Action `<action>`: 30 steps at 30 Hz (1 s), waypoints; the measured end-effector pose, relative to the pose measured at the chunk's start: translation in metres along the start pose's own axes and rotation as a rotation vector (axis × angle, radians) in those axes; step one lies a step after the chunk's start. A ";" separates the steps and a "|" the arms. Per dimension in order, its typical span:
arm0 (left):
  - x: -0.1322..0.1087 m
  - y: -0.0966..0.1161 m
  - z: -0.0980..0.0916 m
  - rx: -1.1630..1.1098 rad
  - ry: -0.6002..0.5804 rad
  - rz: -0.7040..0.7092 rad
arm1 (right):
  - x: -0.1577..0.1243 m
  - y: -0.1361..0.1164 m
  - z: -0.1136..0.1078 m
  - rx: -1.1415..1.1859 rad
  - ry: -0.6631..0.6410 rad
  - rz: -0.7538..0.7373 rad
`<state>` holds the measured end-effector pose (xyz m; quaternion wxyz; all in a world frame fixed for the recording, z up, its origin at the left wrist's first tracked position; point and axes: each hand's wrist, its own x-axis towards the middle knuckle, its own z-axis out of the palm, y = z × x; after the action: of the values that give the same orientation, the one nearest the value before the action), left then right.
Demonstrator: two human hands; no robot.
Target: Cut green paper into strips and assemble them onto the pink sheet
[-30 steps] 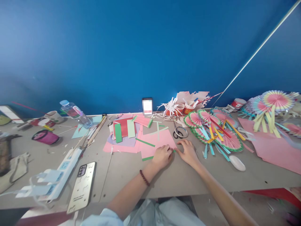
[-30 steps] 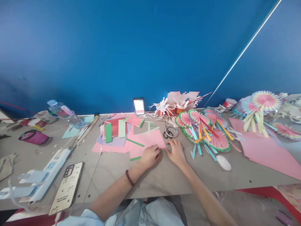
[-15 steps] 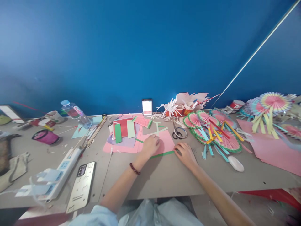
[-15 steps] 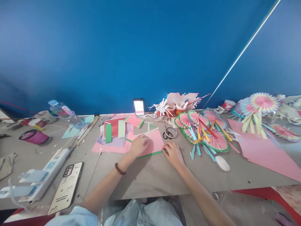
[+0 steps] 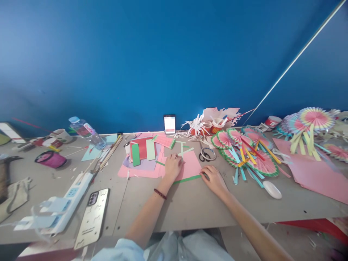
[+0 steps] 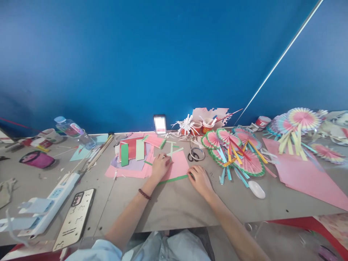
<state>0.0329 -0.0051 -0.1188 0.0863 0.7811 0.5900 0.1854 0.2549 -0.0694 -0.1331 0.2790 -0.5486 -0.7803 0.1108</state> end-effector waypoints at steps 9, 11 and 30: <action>-0.006 -0.005 0.005 -0.172 0.095 -0.076 | 0.002 -0.002 -0.002 0.026 0.006 0.009; -0.007 -0.005 0.005 -0.245 0.142 -0.110 | 0.004 -0.003 -0.003 0.047 0.013 0.006; -0.012 0.003 -0.008 -0.493 0.138 0.015 | 0.083 -0.044 -0.001 0.070 -0.085 -0.116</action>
<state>0.0293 -0.0181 -0.1129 0.2326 0.7262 0.5257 0.3770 0.2004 -0.0097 -0.0847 0.2707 -0.4871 -0.8176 0.1446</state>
